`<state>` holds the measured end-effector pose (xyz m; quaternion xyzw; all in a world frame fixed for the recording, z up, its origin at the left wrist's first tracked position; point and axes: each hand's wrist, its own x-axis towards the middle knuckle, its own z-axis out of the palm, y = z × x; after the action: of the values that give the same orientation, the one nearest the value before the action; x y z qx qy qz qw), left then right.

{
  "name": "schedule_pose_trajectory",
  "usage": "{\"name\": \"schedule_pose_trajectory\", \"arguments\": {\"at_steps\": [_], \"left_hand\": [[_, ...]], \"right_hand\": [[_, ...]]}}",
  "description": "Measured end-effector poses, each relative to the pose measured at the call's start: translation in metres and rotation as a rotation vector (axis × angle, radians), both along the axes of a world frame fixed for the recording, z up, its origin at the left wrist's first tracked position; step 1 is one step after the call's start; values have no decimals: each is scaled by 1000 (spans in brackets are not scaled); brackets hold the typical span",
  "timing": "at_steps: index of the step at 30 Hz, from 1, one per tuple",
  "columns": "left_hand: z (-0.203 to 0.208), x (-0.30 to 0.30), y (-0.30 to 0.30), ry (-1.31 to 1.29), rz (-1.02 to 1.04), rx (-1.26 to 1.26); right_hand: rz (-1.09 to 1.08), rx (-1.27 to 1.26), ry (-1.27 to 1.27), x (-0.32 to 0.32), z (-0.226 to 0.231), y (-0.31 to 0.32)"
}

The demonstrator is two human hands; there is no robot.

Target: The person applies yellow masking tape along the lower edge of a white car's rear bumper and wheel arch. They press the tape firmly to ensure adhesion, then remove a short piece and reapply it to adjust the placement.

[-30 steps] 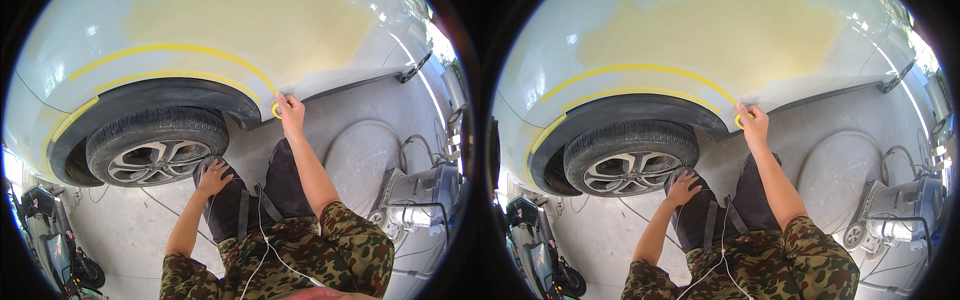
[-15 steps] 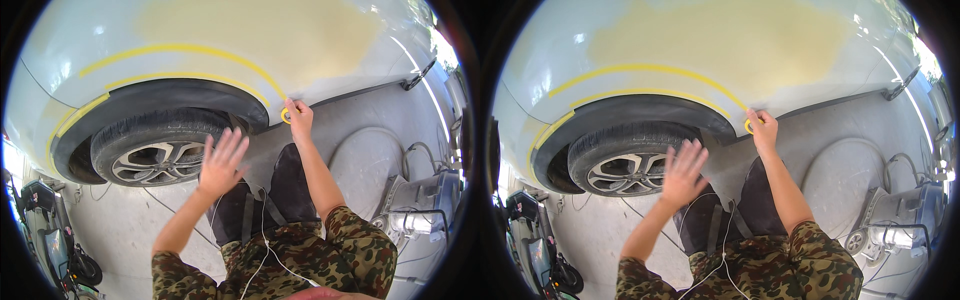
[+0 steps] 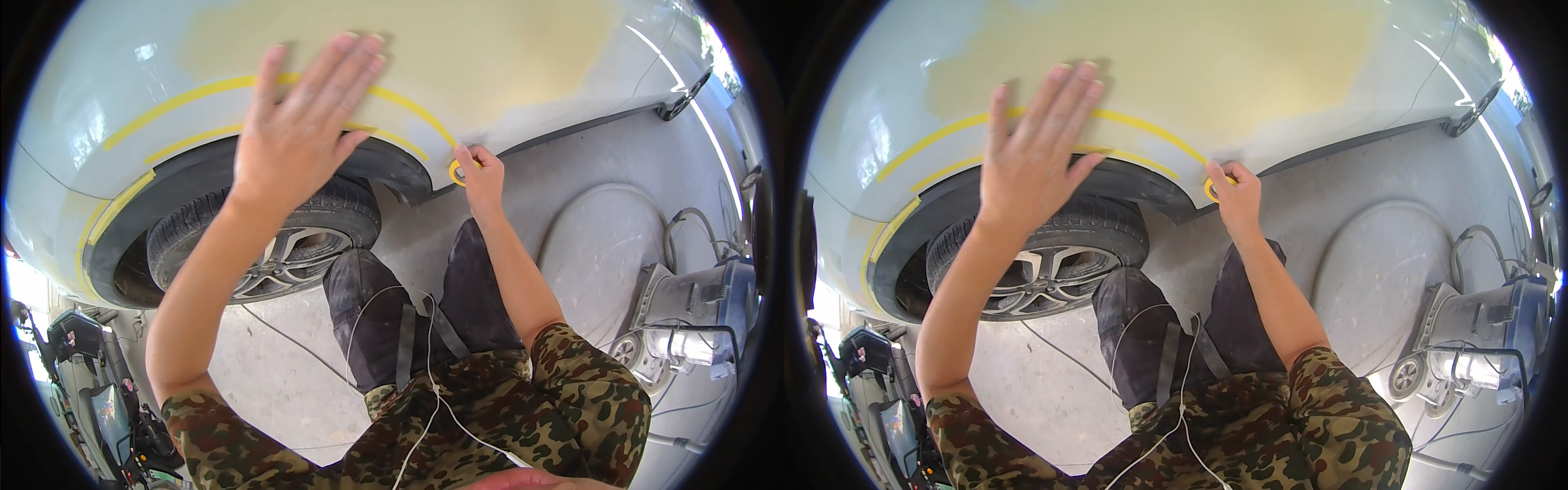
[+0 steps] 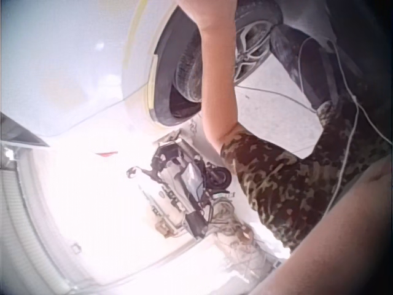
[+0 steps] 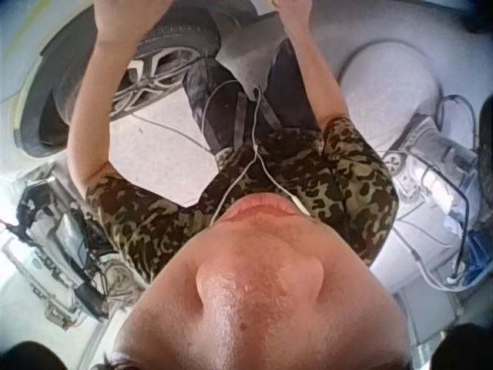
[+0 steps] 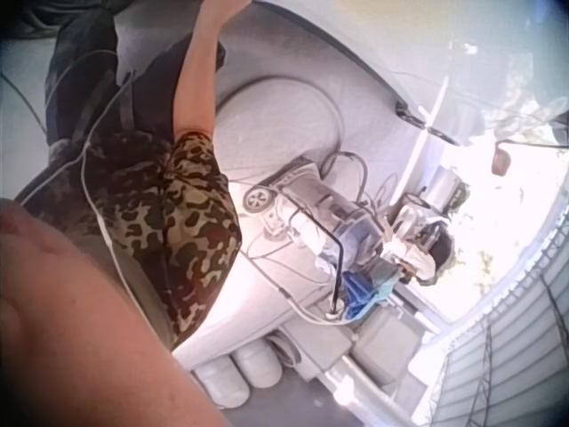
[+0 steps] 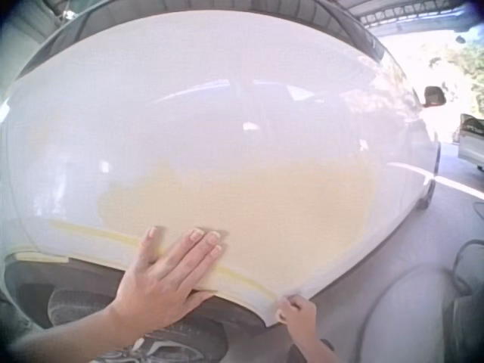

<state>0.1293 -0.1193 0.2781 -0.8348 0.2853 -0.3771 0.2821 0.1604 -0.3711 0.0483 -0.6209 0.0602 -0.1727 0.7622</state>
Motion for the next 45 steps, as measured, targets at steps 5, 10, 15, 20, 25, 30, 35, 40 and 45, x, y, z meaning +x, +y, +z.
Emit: {"name": "schedule_pose_trajectory", "arguments": {"at_steps": [5, 10, 15, 20, 25, 30, 35, 40, 45], "left_hand": [[-38, 9, -32, 85, -17, 220], [-67, 15, -55, 72, -44, 417], [-64, 17, -47, 47, -89, 413], [-31, 4, 13, 66, -110, 104], [1, -16, 69, -56, -61, -78], [5, -37, 116, -190, 165, -270], [-43, -67, 144, -155, 74, -614], [-156, -118, 129, 205, -114, -770], [-278, -158, 112, 808, -2, -1135]], "right_hand": [[-4, -33, 32, 1, -2, -1], [-18, -85, 18, 2, -2, 2], [14, -60, 24, 0, 1, 0], [-3, -111, 67, 0, 2, -1], [-12, -138, 75, -1, 1, -4], [-11, -159, 67, 1, -2, -7], [-22, -159, 64, 1, 0, -5], [-33, -157, 62, -1, 2, -3], [-41, -130, 76, -1, 4, -2]]}}
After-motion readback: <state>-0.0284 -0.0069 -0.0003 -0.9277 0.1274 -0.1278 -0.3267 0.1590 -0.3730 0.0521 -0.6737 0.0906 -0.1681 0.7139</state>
